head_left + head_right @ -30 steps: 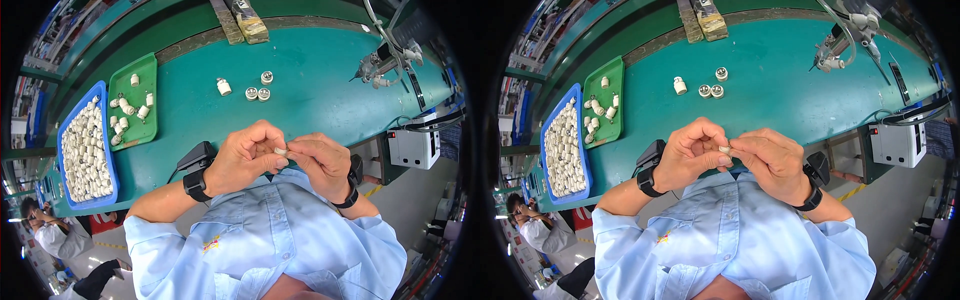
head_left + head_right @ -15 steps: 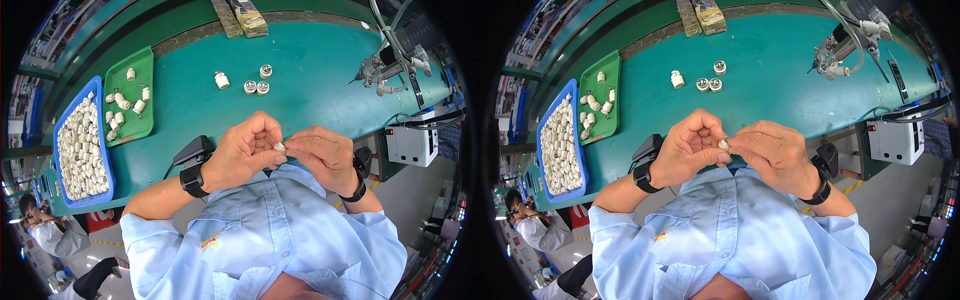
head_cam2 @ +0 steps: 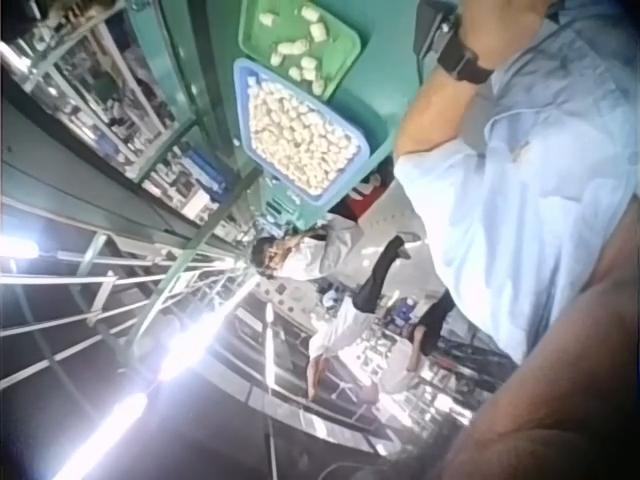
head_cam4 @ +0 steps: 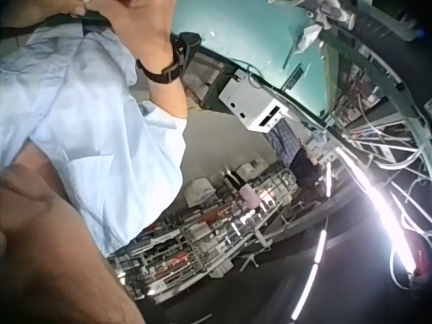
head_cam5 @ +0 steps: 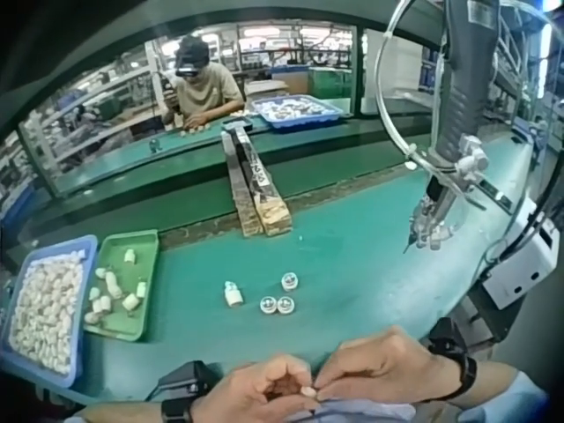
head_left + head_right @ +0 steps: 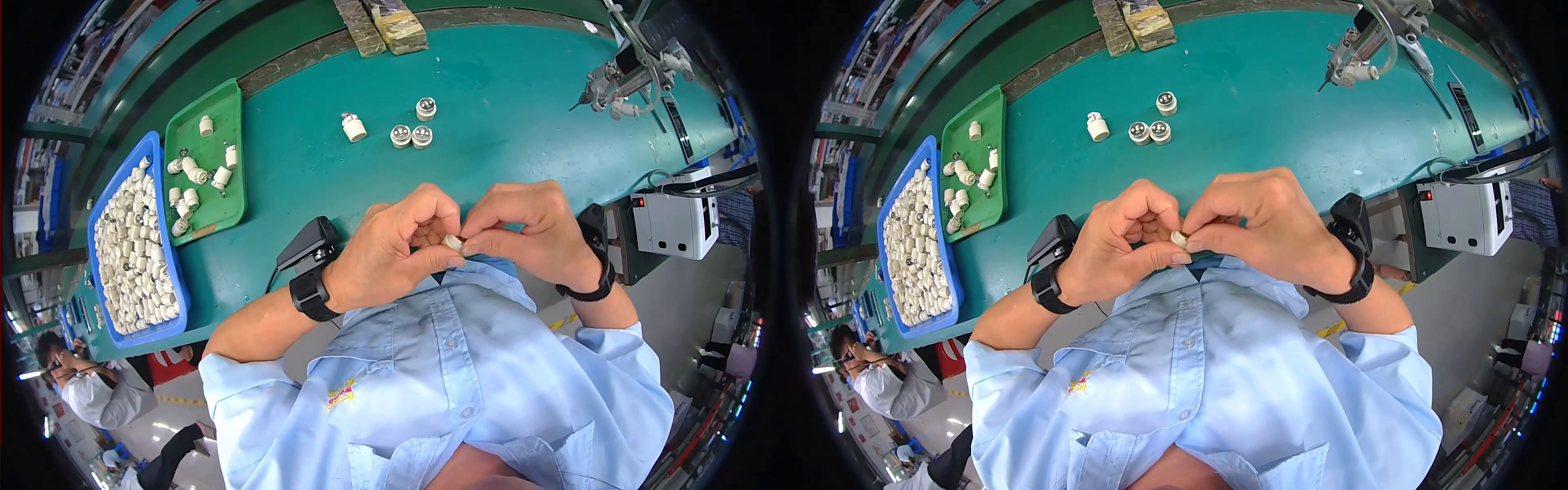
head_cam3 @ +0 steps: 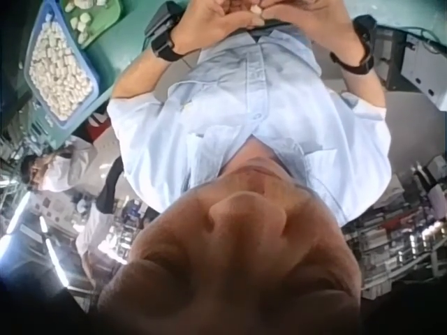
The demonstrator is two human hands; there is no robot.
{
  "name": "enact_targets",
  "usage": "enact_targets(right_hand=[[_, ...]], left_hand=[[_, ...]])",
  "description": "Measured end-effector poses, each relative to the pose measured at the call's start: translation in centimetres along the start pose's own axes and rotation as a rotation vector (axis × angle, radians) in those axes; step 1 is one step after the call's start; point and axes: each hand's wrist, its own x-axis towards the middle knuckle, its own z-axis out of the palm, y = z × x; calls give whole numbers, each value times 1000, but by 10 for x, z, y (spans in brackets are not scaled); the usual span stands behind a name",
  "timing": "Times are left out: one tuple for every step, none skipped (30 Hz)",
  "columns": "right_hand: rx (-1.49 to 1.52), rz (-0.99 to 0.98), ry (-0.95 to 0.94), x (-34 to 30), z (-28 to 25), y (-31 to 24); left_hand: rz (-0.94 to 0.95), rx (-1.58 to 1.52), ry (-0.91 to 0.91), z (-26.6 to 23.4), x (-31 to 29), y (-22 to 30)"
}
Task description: The person picks up a white plastic component and a metal piece by hand, fits the metal piece into the component, and then uses a pneumatic tool to secure the assembly. This process is repeated for several components, which are then placed on the green work surface.
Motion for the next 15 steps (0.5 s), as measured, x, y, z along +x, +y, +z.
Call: enact_targets(right_hand=[[102,95,-9,1,0,-1],[203,191,-17,3,-1,0],[204,191,-17,4,-1,0],[291,216,-15,4,-1,2],[378,241,-15,5,-1,3],[465,266,-14,6,-1,4],[464,264,-13,5,1,6],[421,251,29,4,4,8],[376,238,72,3,7,9],[332,225,115,1,8,8],[330,223,112,0,7,4],[160,91,151,-1,2,-6],[-8,-43,189,-1,-4,-16],[-174,-178,224,0,-10,-23],[-137,-337,461,1,-16,-26]], left_hand=[[-1,0,1,0,0,1],[13,73,-7,-1,1,2],[27,147,-15,-2,2,2],[42,220,-24,-3,3,3],[42,221,-23,-3,3,2],[101,246,1,-3,4,0],[160,271,25,-3,5,-2],[220,294,49,-3,6,-5],[223,294,48,-4,8,-6],[285,402,54,-5,11,-7],[345,511,65,-8,13,-9],[402,623,82,-12,14,-11],[400,627,93,-16,15,-14],[409,675,118,-21,16,-18],[422,723,142,-25,15,-21]])
